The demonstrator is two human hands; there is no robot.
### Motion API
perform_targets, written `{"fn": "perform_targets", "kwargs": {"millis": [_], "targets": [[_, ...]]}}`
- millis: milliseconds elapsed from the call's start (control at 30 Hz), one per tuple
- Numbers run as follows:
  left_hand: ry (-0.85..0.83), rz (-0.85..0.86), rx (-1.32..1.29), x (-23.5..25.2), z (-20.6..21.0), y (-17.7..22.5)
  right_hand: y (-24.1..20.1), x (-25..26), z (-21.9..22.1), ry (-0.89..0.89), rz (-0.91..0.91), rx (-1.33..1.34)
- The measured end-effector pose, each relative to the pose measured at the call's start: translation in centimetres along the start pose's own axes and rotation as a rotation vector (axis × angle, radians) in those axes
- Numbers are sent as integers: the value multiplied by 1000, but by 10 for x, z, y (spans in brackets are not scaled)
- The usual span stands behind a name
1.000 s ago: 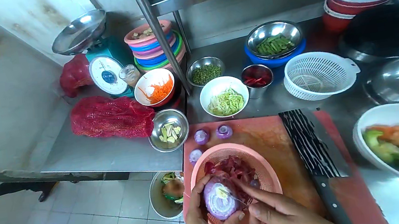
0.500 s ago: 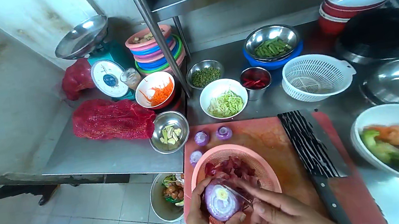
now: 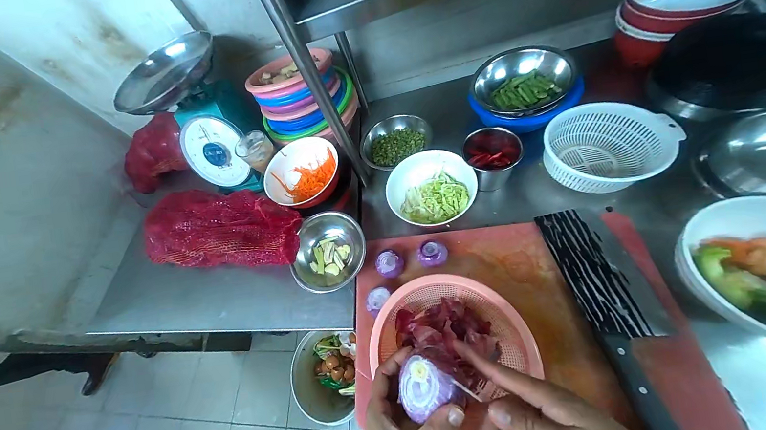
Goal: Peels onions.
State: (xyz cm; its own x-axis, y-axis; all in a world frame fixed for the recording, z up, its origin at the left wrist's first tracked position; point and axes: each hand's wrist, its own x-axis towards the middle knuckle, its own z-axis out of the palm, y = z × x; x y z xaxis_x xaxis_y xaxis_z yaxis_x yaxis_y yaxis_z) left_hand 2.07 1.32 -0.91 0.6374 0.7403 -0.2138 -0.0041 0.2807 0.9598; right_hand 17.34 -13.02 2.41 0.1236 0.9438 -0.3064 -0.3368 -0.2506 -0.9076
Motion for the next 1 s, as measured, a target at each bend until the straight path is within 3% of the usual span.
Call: {"fn": "perform_targets", "kwargs": {"millis": [167,267,367,533,700,900,1000], "targets": [[-39,-35,-122,-1,-4,-3,5,4,0,88,62,76],[-49,-183,-323,-4,-5,-1,12,6,-10,95,63,140],[-52,-287,-482,-4,-4,-1,4,4,-5,51,-13,34],[-29,-291,-452,-3,1,-1,1,7,9,46,-128,-199],[-118,-356,-590,-5,-5,-3,11,14,-5,246,-5,-127],[14,-420,-459,-3,6,3,5,8,1,166,-219,-355],[50,-371,-445,-3,7,-1,-4,8,10,102,-203,-380]]}}
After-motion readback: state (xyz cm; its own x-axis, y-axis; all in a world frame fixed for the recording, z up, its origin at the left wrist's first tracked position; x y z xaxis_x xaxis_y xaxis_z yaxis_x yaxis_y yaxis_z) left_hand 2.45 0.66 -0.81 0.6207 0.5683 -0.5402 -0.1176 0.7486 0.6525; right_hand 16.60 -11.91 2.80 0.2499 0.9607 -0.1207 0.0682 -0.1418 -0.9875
